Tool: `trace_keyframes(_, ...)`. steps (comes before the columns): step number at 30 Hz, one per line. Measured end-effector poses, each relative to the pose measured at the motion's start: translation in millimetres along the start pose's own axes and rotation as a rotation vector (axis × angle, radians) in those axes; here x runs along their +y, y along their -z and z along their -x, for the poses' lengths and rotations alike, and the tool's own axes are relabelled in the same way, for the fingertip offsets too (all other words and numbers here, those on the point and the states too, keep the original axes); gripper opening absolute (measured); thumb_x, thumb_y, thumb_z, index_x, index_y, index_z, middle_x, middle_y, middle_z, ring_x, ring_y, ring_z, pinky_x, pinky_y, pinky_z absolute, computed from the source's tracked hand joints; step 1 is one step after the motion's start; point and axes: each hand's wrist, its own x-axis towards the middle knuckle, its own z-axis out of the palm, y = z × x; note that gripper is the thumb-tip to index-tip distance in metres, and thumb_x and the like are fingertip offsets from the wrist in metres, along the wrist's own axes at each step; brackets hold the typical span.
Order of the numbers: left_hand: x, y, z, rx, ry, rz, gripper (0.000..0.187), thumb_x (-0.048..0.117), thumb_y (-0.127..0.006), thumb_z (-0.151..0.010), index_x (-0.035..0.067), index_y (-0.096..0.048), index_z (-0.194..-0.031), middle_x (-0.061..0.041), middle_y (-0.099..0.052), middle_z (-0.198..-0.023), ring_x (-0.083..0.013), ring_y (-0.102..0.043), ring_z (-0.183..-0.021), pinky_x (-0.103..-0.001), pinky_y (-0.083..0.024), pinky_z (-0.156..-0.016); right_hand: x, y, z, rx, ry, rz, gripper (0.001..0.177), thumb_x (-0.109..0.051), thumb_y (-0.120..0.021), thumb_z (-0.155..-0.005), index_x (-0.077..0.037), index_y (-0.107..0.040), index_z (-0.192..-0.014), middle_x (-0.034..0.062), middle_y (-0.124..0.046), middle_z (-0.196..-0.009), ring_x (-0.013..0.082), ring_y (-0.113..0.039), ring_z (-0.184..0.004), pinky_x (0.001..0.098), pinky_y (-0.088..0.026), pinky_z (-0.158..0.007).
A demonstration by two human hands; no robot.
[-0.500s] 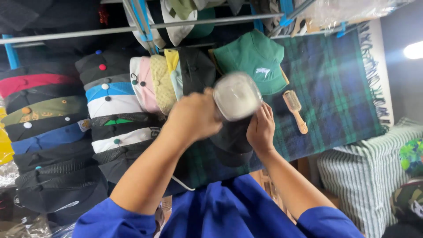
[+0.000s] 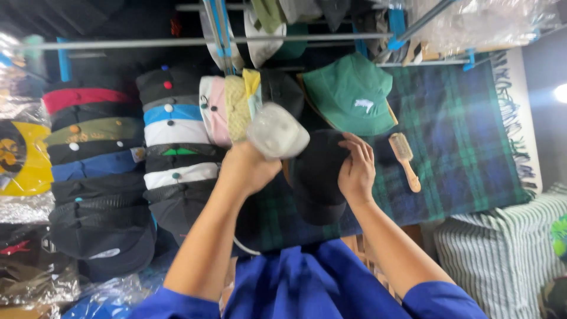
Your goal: The person is cleaning and reshaping various baseball caps and bucket hats using a brush and a hair dryer.
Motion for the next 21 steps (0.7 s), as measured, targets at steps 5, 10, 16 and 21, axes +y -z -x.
trace_keyframes(5,-29,-23,9,-0.020,0.008,0.218,0.055,0.022,-0.073,-0.071,-0.002,-0.071,-0.120,-0.026,-0.074,-0.102,-0.0463,-0.070,-0.100,-0.054,-0.057,-0.082,8,-5,3,-0.035,0.015,0.005,0.038,0.008,-0.047,-0.088,-0.013,-0.069,-0.112,0.0058,-0.070,-0.127,0.0319,-0.063,-0.117,0.0440,-0.052,-0.100)
trace_keyframes(10,-6,-19,33,-0.112,0.050,-0.027,0.050,0.037,-0.068,-0.076,0.000,-0.072,-0.110,-0.021,-0.075,-0.083,-0.0416,-0.075,-0.082,-0.049,-0.059,-0.070,12,-1,7,-0.073,-0.014,0.022,0.041,0.005,-0.043,-0.091,-0.015,-0.068,-0.116,0.0046,-0.067,-0.133,0.0291,-0.061,-0.121,0.0433,-0.050,-0.102)
trace_keyframes(16,0,-49,24,0.017,-0.205,-0.306,0.072,0.047,-0.067,-0.077,0.003,-0.053,-0.132,-0.025,-0.071,-0.087,-0.0486,-0.073,-0.085,-0.061,-0.060,-0.072,10,-3,3,-0.062,-0.046,-0.002,0.036,0.000,-0.041,-0.092,-0.010,-0.069,-0.114,0.0060,-0.068,-0.131,0.0309,-0.059,-0.122,0.0445,-0.048,-0.104)
trace_keyframes(21,9,-49,9,0.022,-0.261,-0.298,0.072,0.051,-0.068,-0.077,-0.002,-0.057,-0.124,-0.026,-0.071,-0.089,-0.0494,-0.073,-0.084,-0.058,-0.061,-0.071,39,-17,14,0.012,0.045,0.024,0.028,0.001,-0.048,-0.094,0.001,-0.068,-0.113,0.0175,-0.068,-0.123,0.0398,-0.061,-0.117,0.0493,-0.048,-0.103)
